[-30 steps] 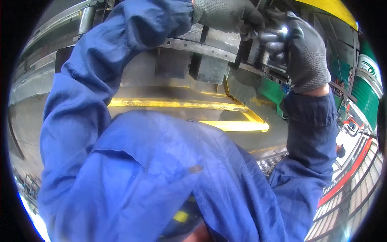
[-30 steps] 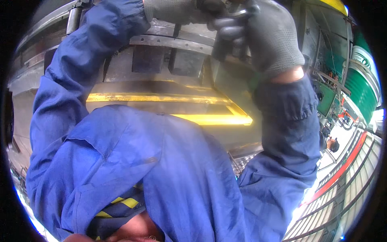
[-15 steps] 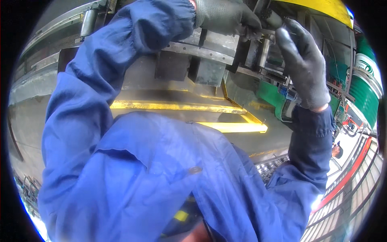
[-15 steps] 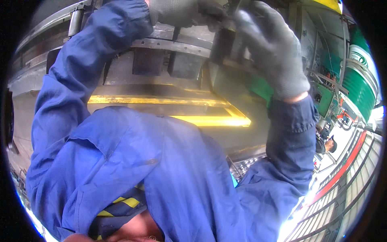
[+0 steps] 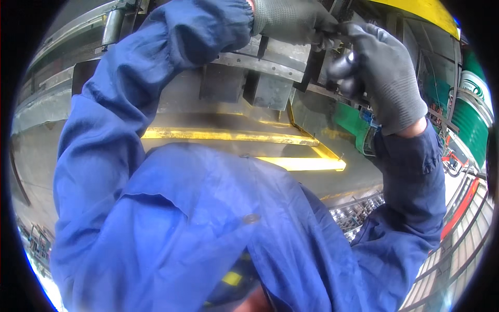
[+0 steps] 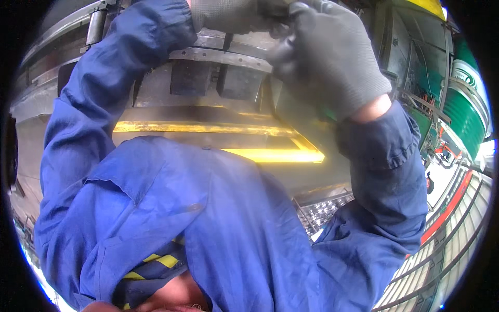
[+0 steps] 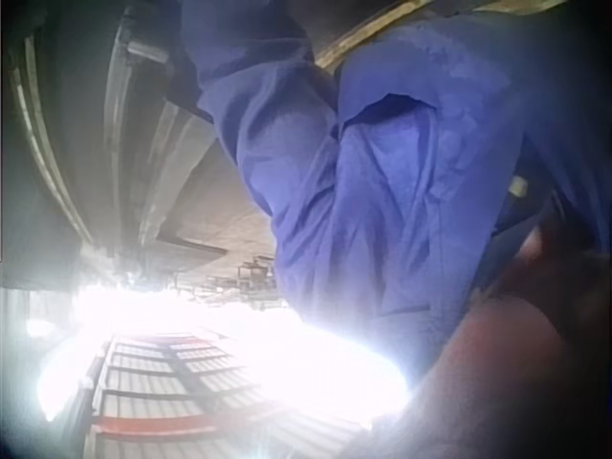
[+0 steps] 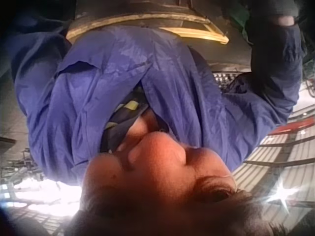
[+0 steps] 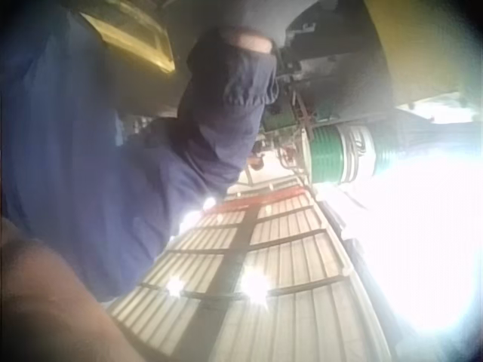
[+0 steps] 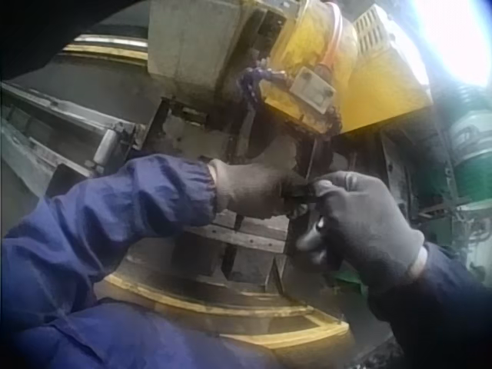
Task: Adjusting and operating a large industrial metal fabrication machine.
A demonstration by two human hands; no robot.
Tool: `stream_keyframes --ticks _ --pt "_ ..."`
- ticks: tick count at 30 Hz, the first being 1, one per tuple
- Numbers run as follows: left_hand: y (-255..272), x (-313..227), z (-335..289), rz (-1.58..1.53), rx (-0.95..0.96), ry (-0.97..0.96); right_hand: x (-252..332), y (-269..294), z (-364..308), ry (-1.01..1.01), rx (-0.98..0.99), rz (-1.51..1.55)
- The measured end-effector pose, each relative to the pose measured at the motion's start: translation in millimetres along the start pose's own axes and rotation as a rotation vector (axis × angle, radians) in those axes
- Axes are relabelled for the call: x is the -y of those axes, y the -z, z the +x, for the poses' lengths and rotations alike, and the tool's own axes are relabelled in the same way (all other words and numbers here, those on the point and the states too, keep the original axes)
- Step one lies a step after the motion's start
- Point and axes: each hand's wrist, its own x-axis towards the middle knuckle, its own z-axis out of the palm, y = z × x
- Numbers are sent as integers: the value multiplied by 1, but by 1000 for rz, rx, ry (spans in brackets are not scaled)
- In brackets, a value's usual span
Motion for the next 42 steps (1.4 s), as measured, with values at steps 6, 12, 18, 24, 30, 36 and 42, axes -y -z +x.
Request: stream_keyframes --ticks 6,12,18,24,30,36,42 --pt "5 8 -1 -54 51 -64 -5 17 15 361 253 -146" --pt "10 -12 -2 -41 94 -4 -20 37 46 1444 181 -917" --pt "-2 -27 -14 -433 31 172 -10 30 54 1385 145 -1172" --pt "7 -8 2 91 155 -34 -7 7 54 771 -100 -996" --pt "8 -10 5 170 98 -81 -28 40 101 1152 434 -117" --pt "6 -18 -3 172 75 60 -13 15 39 204 -64 -7" --pt "7 -6 0 136 72 -21 -7 23 28 77 -26 -83"
